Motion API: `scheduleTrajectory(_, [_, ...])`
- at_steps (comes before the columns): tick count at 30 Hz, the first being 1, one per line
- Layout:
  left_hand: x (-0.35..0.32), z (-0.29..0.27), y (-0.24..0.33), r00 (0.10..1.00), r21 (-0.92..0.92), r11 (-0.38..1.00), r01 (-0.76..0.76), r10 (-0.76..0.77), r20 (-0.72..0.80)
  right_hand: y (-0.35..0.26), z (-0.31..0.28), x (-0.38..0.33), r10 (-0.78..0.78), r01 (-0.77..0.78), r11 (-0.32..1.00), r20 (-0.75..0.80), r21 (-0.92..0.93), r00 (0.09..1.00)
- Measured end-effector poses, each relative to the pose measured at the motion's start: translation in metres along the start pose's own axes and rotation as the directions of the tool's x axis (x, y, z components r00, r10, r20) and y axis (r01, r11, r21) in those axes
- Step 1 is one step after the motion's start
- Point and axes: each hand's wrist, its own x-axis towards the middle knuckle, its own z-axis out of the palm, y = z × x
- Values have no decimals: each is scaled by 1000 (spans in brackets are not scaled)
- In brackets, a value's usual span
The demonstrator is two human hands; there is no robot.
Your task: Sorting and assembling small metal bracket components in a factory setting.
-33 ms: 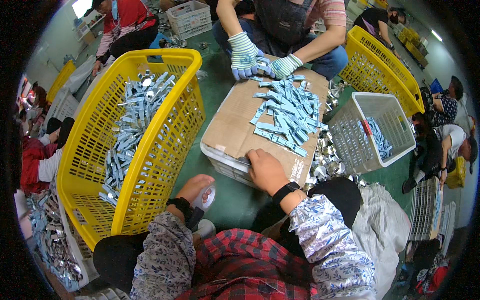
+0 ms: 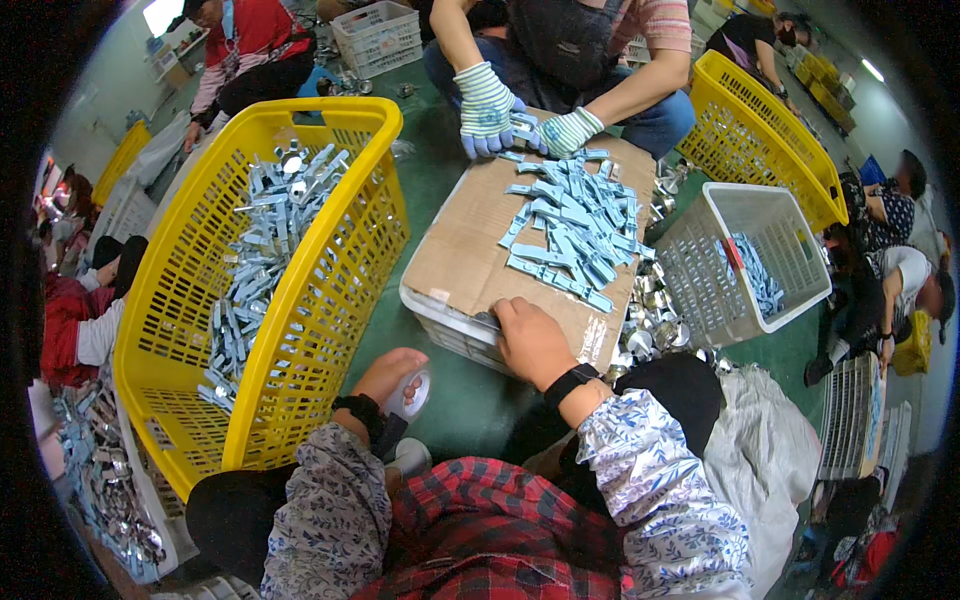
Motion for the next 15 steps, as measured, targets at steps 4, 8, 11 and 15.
scheduleTrajectory(4, [7, 0, 4, 1000, -31, 1000, -7, 7, 6, 3, -3, 3, 32, -32, 999, 62, -8, 998])
scheduleTrajectory(8, [9, -1, 4, 1000, -52, 999, -13, 14, 10, 7, 0, 4, 31, -31, 1000, 64, -1, 997])
scheduleTrajectory(11, [10, -3, 5, 1000, -30, 1000, -5, 5, 24, 7, -1, 6, 54, -53, 999, 76, -5, 996])
scheduleTrajectory(15, [6, 1, 7, 1000, -46, 999, -4, 4, 6, 7, -1, 7, 62, -62, 998, 69, 6, 996])
